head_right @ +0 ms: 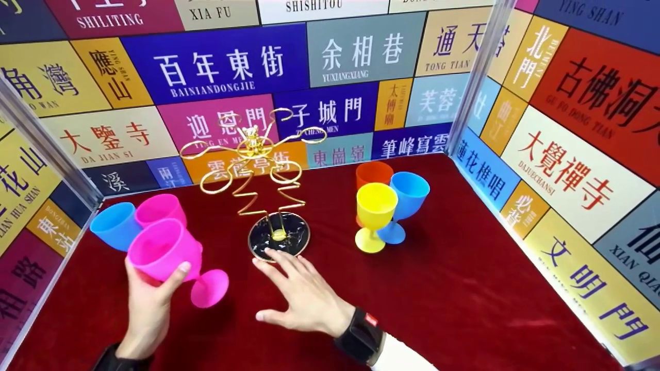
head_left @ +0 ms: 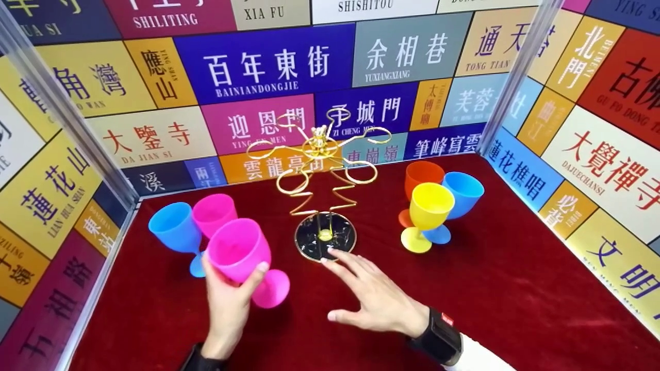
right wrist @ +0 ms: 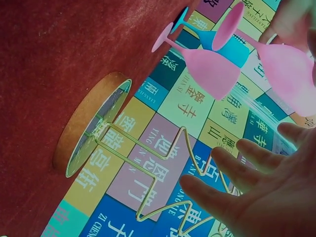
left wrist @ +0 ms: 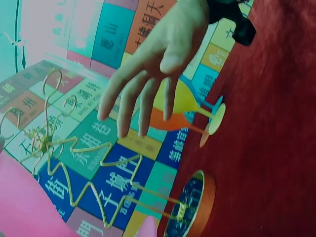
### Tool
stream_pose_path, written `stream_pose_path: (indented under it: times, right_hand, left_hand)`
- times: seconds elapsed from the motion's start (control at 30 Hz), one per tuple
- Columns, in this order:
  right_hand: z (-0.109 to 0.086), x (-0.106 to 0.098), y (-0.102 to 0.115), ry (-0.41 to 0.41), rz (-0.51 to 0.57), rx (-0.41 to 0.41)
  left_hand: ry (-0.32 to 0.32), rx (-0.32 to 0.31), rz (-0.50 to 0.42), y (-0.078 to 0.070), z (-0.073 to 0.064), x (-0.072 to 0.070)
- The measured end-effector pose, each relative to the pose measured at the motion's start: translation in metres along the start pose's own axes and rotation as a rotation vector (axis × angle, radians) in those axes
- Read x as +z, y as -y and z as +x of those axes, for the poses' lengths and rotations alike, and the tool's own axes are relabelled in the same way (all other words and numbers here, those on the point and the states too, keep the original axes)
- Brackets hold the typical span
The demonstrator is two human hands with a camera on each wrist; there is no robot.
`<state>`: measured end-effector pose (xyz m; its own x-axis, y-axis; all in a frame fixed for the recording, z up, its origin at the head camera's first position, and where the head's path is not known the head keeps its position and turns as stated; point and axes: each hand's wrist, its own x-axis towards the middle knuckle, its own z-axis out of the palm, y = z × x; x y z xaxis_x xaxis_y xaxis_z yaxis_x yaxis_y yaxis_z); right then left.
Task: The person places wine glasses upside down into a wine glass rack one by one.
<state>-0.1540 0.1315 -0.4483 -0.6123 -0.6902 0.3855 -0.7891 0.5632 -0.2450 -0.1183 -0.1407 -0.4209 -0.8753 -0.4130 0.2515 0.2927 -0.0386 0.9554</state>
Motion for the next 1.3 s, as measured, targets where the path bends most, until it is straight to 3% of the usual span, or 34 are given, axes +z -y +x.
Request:
stream_pose_path:
  times: [0.57, 1.0, 1.3]
  right_hand:
    - [0.003, -0.007, -0.006, -0.040, 0.018, 0.029]
    - [0.001, -0.002, -0.009, -0.136, 0.023, 0.015]
    - [-0.001, 0.003, -0.008, -0.085, 0.086, 0.047]
  left_hand:
    - [0.124, 0.024, -0.046, -0.003, -0.004, 0.038]
    - [0.308, 0.024, -0.043, -0.003, -0.019, 0.063]
    - [0.379, 0.026, -0.066, -0.004, -0.025, 0.070]
